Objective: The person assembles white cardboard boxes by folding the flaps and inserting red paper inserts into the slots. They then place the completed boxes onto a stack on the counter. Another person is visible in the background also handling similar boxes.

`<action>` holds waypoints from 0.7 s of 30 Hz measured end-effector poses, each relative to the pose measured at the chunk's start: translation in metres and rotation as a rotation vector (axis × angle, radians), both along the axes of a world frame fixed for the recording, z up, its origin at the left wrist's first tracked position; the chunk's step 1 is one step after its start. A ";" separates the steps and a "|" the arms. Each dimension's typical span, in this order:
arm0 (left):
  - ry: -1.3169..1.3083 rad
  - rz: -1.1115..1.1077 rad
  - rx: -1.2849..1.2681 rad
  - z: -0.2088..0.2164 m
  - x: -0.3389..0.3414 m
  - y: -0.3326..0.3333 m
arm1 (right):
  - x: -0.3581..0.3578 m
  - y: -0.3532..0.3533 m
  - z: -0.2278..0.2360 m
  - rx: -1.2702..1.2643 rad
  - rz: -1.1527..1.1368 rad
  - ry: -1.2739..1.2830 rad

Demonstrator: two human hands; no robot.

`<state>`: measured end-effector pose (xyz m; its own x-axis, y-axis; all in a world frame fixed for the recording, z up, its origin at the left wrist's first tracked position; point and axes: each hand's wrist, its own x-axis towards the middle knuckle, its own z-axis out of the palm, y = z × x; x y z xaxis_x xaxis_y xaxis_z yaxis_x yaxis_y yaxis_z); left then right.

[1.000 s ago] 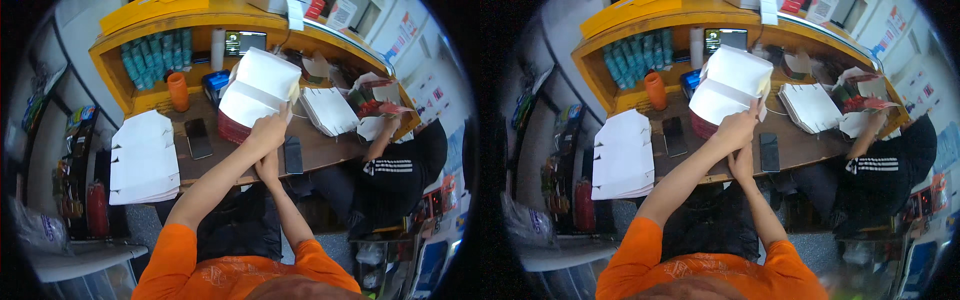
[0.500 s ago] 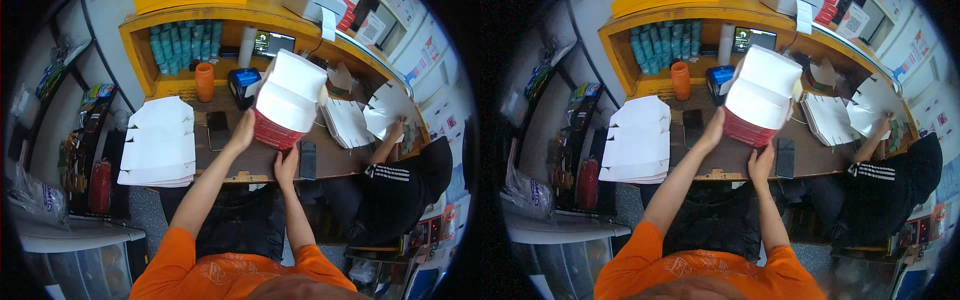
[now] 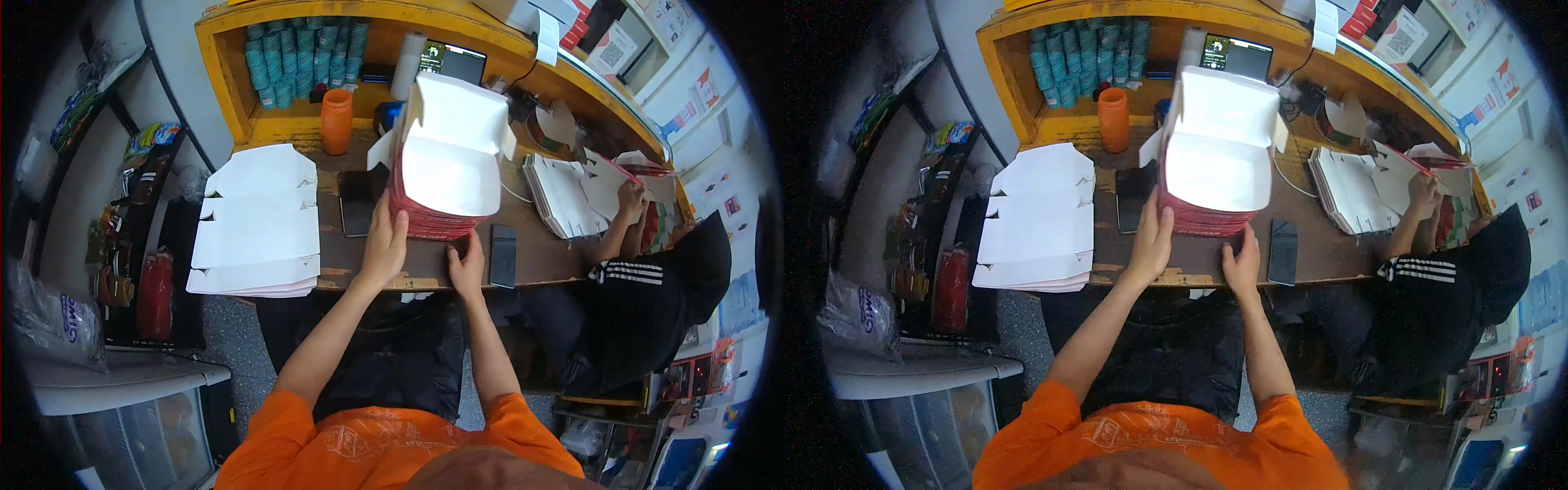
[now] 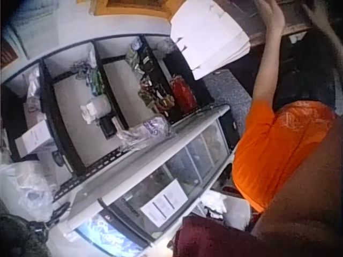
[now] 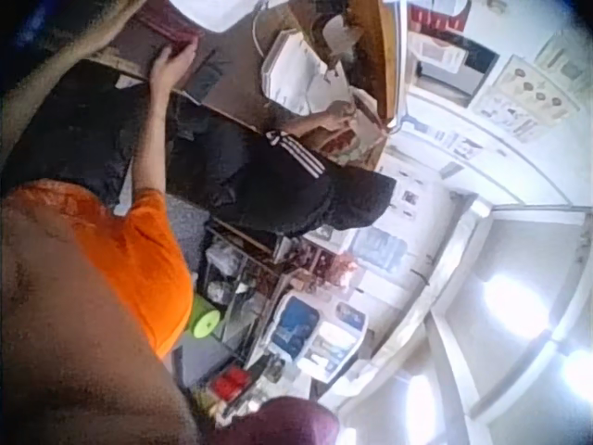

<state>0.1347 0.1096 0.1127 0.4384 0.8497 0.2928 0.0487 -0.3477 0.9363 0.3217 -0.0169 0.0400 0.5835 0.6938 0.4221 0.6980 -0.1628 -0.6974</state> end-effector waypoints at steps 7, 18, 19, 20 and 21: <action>-0.058 0.243 0.110 -0.011 -0.022 -0.044 | -0.009 0.008 0.020 -0.145 0.151 -0.140; 0.715 -1.459 0.491 -0.063 0.052 -0.132 | 0.049 0.055 0.014 0.060 0.153 0.342; 0.766 -1.441 0.539 -0.065 0.074 -0.130 | 0.061 0.065 0.017 0.073 0.141 0.322; 0.815 -1.425 0.589 -0.066 0.095 -0.127 | 0.072 0.076 0.026 0.086 0.128 0.301; 0.794 -1.468 0.614 -0.067 0.116 -0.125 | 0.082 0.089 0.035 0.099 0.115 0.279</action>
<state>0.2512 -0.0150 0.0454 0.8442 -0.4728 -0.2526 -0.2616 -0.7746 0.5758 0.4040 0.0720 0.0751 0.6067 0.7254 0.3252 0.4873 -0.0162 -0.8731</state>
